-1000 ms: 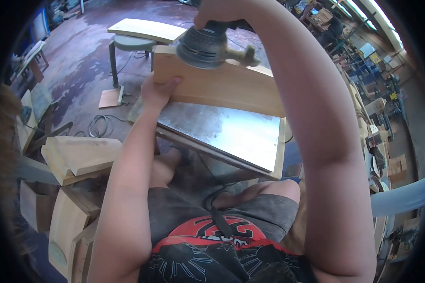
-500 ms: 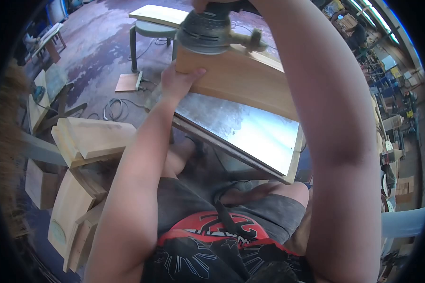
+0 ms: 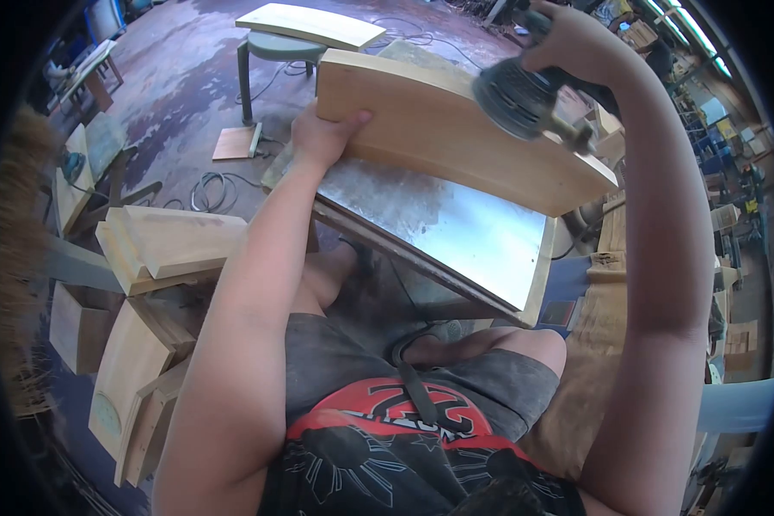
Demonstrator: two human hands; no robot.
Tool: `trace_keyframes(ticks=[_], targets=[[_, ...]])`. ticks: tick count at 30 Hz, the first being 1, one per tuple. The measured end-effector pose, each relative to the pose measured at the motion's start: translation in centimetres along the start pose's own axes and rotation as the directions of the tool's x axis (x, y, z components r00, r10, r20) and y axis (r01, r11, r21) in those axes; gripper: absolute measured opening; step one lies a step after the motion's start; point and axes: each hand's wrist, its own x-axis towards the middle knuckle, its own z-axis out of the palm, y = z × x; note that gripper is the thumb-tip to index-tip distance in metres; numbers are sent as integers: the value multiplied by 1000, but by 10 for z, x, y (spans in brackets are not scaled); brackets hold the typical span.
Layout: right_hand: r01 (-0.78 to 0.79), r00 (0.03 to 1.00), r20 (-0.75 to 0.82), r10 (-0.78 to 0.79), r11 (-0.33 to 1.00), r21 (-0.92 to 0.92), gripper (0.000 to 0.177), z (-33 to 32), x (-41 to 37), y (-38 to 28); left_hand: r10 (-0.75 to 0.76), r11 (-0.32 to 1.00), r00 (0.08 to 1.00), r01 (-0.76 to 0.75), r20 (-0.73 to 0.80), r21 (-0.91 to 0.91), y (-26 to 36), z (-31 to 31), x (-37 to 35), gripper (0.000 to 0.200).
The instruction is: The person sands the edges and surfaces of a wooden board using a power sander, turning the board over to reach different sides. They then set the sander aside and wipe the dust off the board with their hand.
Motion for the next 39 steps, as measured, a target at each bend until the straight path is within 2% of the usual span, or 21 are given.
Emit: trace_keyframes(ticks=[1, 4, 9, 11, 13, 16, 19, 23, 27, 31, 35, 37, 39], targets=[[8, 999, -44, -6, 999, 33, 75, 8, 3, 20, 20, 1000, 1000, -20, -8, 0, -1, 0, 1, 72], [-49, 999, 6, 50, 989, -136, 88, 7, -3, 39, 48, 999, 998, -48, -26, -5, -5, 2, 1, 76], [-15, 1000, -2, 15, 997, -74, 82, 6, -1, 30, 39, 999, 998, -40, -39, -27, -7, 6, 2, 78], [8, 1000, 23, -6, 998, -54, 79, -4, -3, 2, 40, 998, 999, -41, -30, -47, -4, 4, 1, 74], [18, 996, 85, -15, 999, -31, 79, -32, -18, -54, 24, 998, 999, -25, -25, -61, -3, 2, 1, 70], [75, 996, 65, -65, 984, -159, 72, -23, 18, -81, -7, 997, 1000, 6, -15, -83, -2, 2, 0, 63], [215, 965, 197, -175, 956, -201, 58, -26, 49, -118, -3, 992, 1000, 1, -21, -124, -1, 2, 0, 60], [355, 922, 233, -310, 916, -186, 55, -32, 72, -162, 26, 981, 999, -33, -42, -192, -9, 8, 1, 60], [413, 900, 221, -375, 896, -161, 52, -36, 76, -181, 82, 970, 994, -96, -71, -223, -7, 6, -1, 62], [386, 912, 203, -357, 914, -128, 50, -32, 71, -173, 80, 977, 995, -90, -62, -191, -6, 4, -1, 63], [275, 950, 176, -260, 959, -71, 48, -28, 55, -138, 42, 984, 999, -47, -32, -169, -5, 3, -1, 63], [225, 964, 189, -187, 953, -203, 57, -27, 47, -118, 43, 986, 999, -47, -29, -158, -6, 4, 0, 65], [37, 993, 115, -31, 998, -52, 67, -25, 21, -102, 58, 992, 997, -62, -44, -111, -8, 6, 1, 66]])
